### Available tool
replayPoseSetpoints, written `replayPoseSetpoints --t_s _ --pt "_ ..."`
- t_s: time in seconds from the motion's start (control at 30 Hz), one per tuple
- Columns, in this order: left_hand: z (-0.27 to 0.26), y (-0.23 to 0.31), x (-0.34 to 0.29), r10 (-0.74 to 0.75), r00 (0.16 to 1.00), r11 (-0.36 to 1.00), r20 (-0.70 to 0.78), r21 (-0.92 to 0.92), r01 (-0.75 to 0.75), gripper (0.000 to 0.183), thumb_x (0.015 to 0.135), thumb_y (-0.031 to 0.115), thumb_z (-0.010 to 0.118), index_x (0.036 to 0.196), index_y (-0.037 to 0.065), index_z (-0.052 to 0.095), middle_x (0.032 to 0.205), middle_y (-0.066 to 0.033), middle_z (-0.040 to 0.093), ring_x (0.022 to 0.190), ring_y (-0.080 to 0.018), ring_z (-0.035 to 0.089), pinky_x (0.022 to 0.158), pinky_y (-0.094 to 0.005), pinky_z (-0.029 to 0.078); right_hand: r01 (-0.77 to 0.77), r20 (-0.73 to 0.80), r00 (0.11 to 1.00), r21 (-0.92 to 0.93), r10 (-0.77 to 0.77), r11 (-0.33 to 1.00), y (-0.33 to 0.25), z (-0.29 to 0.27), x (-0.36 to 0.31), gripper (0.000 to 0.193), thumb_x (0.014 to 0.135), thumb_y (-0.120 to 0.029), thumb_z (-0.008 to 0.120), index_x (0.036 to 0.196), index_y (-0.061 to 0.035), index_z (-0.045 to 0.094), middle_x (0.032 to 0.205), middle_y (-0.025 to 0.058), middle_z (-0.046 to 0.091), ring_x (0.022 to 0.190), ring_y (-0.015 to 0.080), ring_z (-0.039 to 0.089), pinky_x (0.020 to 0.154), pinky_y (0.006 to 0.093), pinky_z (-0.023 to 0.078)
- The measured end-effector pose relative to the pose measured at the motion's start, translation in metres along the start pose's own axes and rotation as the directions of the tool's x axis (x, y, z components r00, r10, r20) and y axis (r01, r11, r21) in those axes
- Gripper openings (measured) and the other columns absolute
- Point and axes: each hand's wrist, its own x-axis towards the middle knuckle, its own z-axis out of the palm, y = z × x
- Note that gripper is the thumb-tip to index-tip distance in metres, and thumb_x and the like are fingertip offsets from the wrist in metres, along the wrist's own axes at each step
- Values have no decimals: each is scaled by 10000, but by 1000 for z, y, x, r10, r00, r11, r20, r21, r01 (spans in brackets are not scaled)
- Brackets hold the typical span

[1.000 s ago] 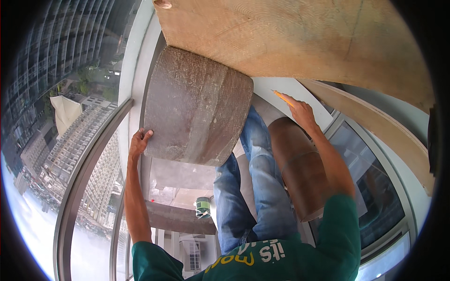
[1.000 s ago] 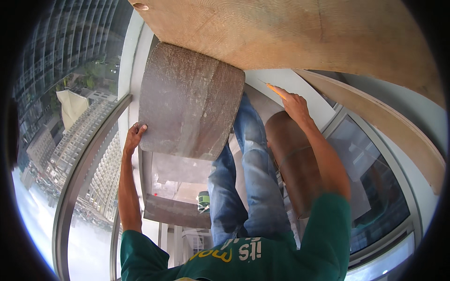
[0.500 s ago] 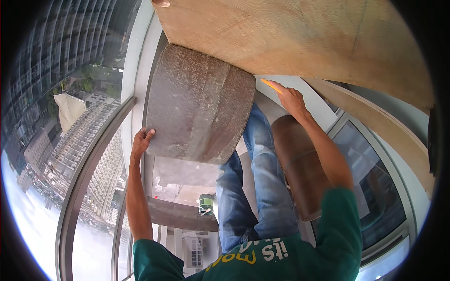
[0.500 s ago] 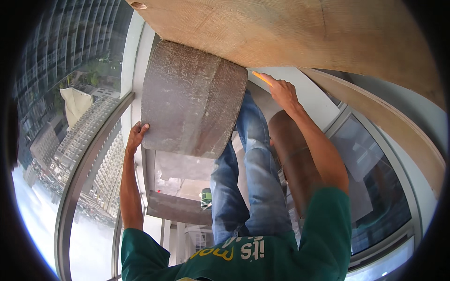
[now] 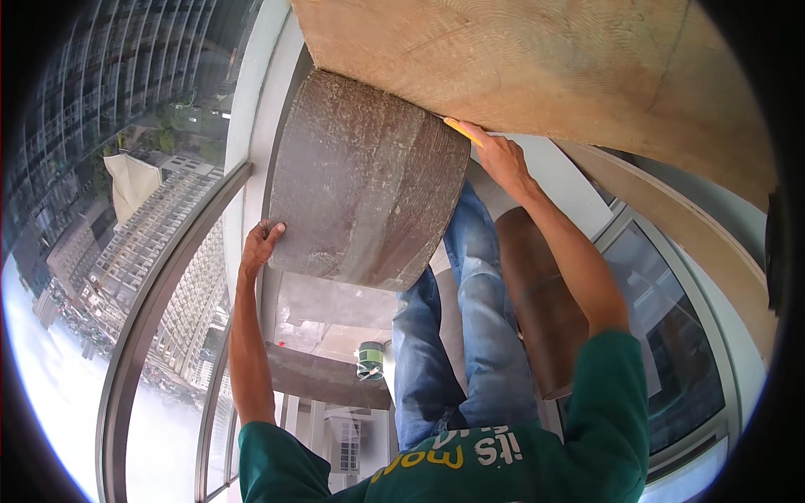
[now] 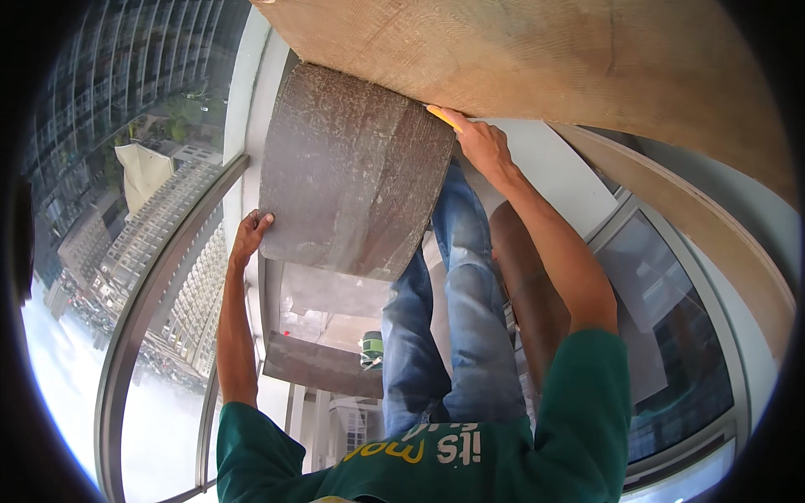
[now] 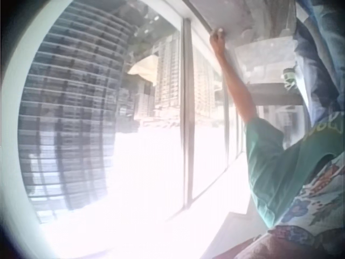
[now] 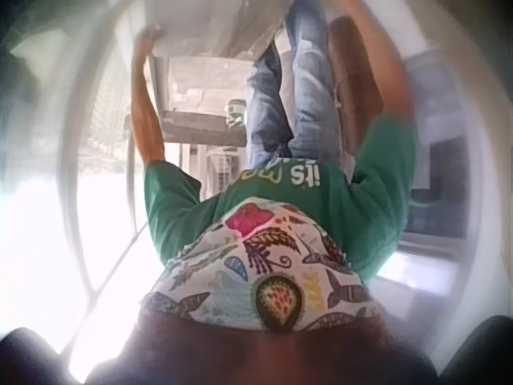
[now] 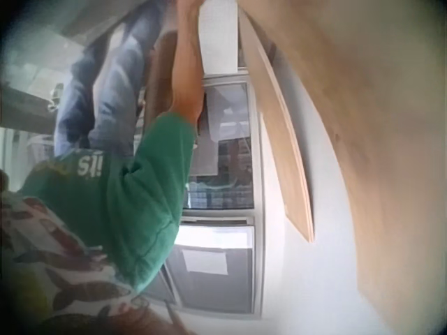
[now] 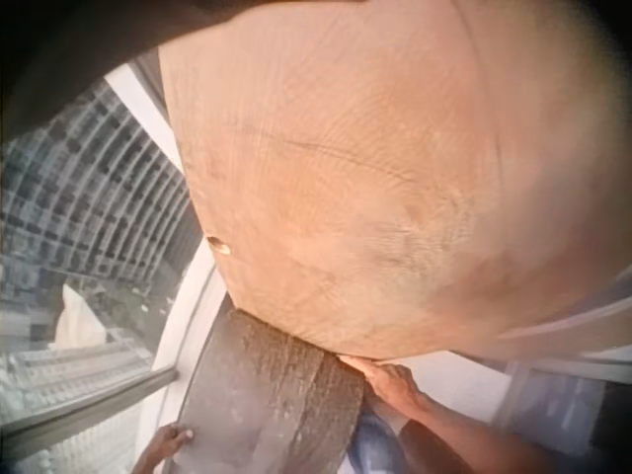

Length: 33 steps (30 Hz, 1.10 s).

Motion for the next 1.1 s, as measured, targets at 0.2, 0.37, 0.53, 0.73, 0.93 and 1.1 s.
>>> replayPoseSetpoints --t_s 0.2,0.37,0.53,0.73,0.93,1.1 --pt "-4 -40 6 23 993 996 -113 90 -12 503 891 385 695 1138 -46 621 899 -86 648 838 -163 570 794 -291 458 33 28 999 -1 -33 999 -4 -33 -37 534 918 -100 570 1413 -279 479 750 190 673 686 366 663 648 479 520" --pt "0 -2 9 14 1000 997 -12 77 -13 575 886 402 698 1168 -90 606 956 -148 659 895 -197 599 833 -296 465 87 -13 996 14 -87 996 -79 -9 58 507 937 -100 555 1413 -260 485 778 204 671 719 387 660 672 495 510" --pt "1 0 -2 8 998 997 -56 83 -4 414 940 362 637 1098 -20 610 936 -64 640 870 -140 555 824 -303 449 58 -7 998 -14 -59 998 -58 5 50 486 939 -109 547 1404 -240 495 789 211 674 731 387 664 703 496 517" --pt "-6 -44 6 54 992 986 -114 165 -35 415 936 362 649 1100 -17 612 906 -48 633 834 -126 553 790 -289 453 57 63 996 62 -61 996 -55 -28 8 503 925 -80 542 1394 -257 506 803 179 687 705 375 665 673 497 521" --pt "-4 -5 -9 -8 998 992 -55 129 15 387 945 326 646 1126 -14 613 949 -61 659 866 -122 579 803 -282 469 188 -54 981 55 -185 981 -117 7 101 454 930 -107 564 1377 -179 518 890 210 692 801 378 673 734 488 522" --pt "3 16 -34 12 998 999 -54 -32 -14 488 893 389 699 1077 -57 624 903 -98 658 821 -159 586 771 -287 467 92 -3 996 -11 -92 996 -92 19 80 455 928 -94 558 1372 -184 523 869 202 694 780 376 672 735 486 519"
